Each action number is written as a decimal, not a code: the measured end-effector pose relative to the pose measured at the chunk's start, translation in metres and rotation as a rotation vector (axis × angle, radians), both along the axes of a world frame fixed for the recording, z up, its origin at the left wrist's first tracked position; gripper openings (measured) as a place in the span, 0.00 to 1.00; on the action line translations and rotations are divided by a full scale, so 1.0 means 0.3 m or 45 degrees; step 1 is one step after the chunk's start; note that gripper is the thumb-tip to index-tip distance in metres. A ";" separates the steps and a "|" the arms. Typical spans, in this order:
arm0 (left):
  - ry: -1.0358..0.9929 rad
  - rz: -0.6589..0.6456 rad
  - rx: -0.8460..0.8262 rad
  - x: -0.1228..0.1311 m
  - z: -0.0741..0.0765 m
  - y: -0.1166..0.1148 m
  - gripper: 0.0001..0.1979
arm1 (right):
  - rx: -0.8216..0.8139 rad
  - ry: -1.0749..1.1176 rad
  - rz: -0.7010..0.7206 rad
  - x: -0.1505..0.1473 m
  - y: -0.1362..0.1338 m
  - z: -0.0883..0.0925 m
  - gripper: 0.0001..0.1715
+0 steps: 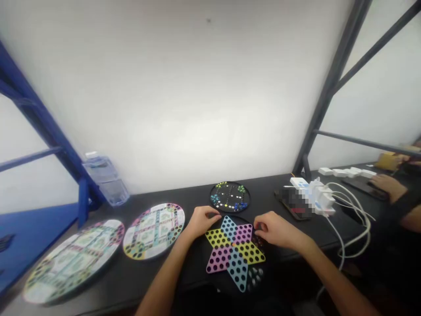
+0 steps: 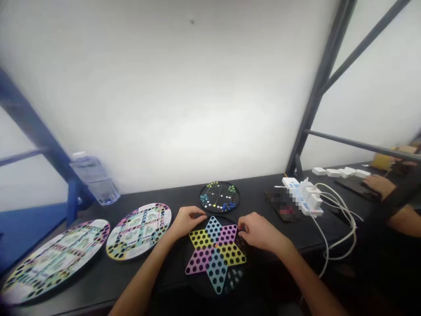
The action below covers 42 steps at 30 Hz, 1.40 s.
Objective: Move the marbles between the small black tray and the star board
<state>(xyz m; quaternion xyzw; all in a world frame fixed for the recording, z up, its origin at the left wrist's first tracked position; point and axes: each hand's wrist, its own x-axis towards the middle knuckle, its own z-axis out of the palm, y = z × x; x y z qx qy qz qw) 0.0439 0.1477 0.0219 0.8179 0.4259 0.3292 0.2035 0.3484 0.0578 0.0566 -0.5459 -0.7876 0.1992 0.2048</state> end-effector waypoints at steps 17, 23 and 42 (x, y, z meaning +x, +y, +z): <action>0.072 0.039 -0.037 -0.049 0.022 -0.044 0.12 | 0.057 -0.191 -0.019 -0.096 0.165 -0.046 0.07; 0.257 0.008 0.092 -0.027 -0.002 0.056 0.14 | 0.143 -0.193 0.027 -0.122 0.243 -0.055 0.07; 0.180 -0.238 0.047 -0.006 -0.044 0.122 0.16 | 0.243 -0.091 0.053 -0.082 0.213 -0.051 0.11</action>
